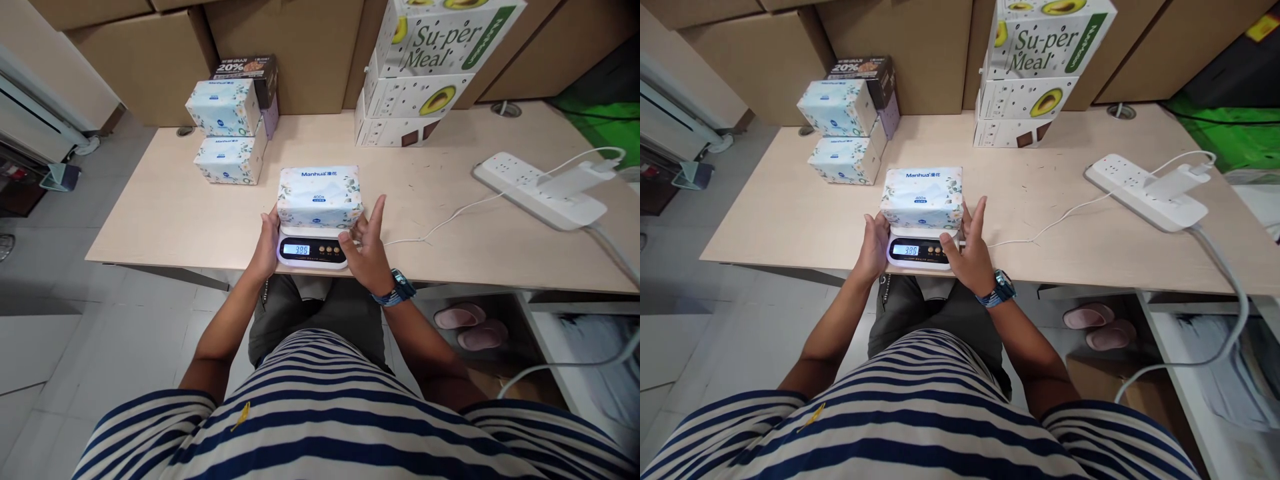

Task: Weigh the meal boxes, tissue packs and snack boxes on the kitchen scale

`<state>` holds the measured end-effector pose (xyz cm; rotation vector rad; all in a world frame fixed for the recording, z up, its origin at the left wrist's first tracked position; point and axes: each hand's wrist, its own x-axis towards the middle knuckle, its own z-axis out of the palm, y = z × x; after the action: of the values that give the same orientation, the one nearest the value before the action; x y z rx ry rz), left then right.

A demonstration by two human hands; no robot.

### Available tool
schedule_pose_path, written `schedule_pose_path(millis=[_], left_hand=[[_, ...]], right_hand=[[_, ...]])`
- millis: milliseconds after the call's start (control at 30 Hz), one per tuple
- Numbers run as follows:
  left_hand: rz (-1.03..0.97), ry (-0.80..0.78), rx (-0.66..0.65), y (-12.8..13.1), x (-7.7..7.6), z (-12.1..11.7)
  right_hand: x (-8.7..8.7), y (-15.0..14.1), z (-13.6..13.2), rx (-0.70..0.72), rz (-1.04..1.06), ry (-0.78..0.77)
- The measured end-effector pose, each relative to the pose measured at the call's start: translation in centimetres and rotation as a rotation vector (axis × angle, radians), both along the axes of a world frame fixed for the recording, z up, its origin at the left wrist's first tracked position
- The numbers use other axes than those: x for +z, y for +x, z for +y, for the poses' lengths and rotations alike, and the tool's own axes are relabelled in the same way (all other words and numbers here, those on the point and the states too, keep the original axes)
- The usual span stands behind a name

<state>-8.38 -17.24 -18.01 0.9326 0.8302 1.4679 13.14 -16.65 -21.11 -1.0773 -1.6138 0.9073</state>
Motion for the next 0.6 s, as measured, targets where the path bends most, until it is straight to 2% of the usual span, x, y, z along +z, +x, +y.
schedule_pose_path(millis=[300, 600], left_hand=[[0.057, 0.033, -0.053, 0.0, 0.3, 0.1], [0.029, -0.002, -0.016, -0.1, 0.1, 0.2]], right_hand=[[0.7, 0.2, -0.3, 0.008, -0.102, 0.01], [-0.3, 0.8, 0.3, -0.04, -0.206, 0.017]])
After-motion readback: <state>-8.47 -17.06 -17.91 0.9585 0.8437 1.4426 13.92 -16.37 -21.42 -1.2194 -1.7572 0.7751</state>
